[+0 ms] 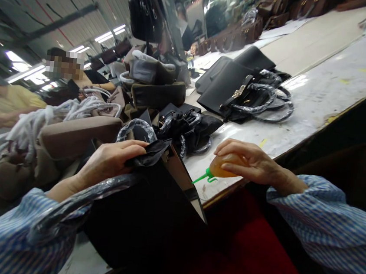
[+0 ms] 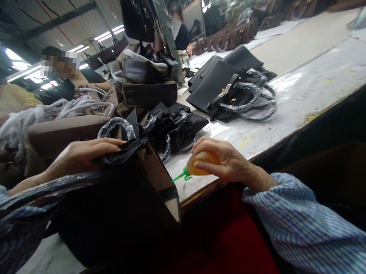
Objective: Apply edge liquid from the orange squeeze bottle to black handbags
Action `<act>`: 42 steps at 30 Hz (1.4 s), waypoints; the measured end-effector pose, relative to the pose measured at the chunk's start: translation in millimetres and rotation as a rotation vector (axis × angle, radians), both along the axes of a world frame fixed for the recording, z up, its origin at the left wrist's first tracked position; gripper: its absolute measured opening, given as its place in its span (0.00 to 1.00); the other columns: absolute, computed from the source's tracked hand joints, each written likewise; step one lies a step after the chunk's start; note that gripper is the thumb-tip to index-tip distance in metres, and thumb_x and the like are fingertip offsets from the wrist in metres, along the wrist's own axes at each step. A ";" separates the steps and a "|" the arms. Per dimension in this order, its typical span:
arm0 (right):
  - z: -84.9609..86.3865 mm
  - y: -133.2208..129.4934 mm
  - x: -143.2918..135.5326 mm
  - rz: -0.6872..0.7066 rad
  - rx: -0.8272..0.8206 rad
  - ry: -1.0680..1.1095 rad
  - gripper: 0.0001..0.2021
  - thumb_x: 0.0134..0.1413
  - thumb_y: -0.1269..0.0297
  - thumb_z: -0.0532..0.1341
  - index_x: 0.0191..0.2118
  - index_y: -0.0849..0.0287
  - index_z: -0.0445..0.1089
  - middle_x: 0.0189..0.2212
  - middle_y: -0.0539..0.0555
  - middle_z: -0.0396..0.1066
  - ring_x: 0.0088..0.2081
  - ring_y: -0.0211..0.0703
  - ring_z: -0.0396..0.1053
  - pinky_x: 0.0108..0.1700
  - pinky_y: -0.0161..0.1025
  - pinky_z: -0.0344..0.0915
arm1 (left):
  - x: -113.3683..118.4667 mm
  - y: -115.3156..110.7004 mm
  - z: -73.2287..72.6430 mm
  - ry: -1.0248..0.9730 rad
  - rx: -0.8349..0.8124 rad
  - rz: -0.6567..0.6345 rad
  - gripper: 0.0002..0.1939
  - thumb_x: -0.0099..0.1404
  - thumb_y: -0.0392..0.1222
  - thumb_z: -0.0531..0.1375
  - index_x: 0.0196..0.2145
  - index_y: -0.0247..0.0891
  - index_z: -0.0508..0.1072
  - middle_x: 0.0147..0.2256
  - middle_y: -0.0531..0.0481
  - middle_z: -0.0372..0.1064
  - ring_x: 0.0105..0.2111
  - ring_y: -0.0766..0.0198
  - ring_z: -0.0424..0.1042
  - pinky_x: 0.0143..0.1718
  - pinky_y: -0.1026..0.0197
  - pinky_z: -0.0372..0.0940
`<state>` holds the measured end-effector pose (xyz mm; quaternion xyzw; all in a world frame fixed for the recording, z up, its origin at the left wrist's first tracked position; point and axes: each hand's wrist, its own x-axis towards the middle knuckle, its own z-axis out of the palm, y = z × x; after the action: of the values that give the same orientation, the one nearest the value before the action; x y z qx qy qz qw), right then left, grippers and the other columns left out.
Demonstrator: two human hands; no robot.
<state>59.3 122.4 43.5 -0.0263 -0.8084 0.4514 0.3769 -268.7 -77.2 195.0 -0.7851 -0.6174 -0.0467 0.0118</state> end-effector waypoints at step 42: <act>-0.8 -26.3 15.6 -0.089 -0.048 -0.219 0.09 0.67 0.57 0.64 0.43 0.56 0.75 0.38 0.54 0.78 0.38 0.48 0.75 0.40 0.41 0.68 | 49.3 -33.5 17.2 0.264 0.164 -0.047 0.14 0.74 0.40 0.53 0.52 0.45 0.74 0.59 0.45 0.76 0.50 0.52 0.81 0.48 0.55 0.77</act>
<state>75.0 96.1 42.7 -0.1202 -0.8317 0.4479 0.3054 -219.5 -110.7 212.3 -0.7951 -0.5860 0.0061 0.1560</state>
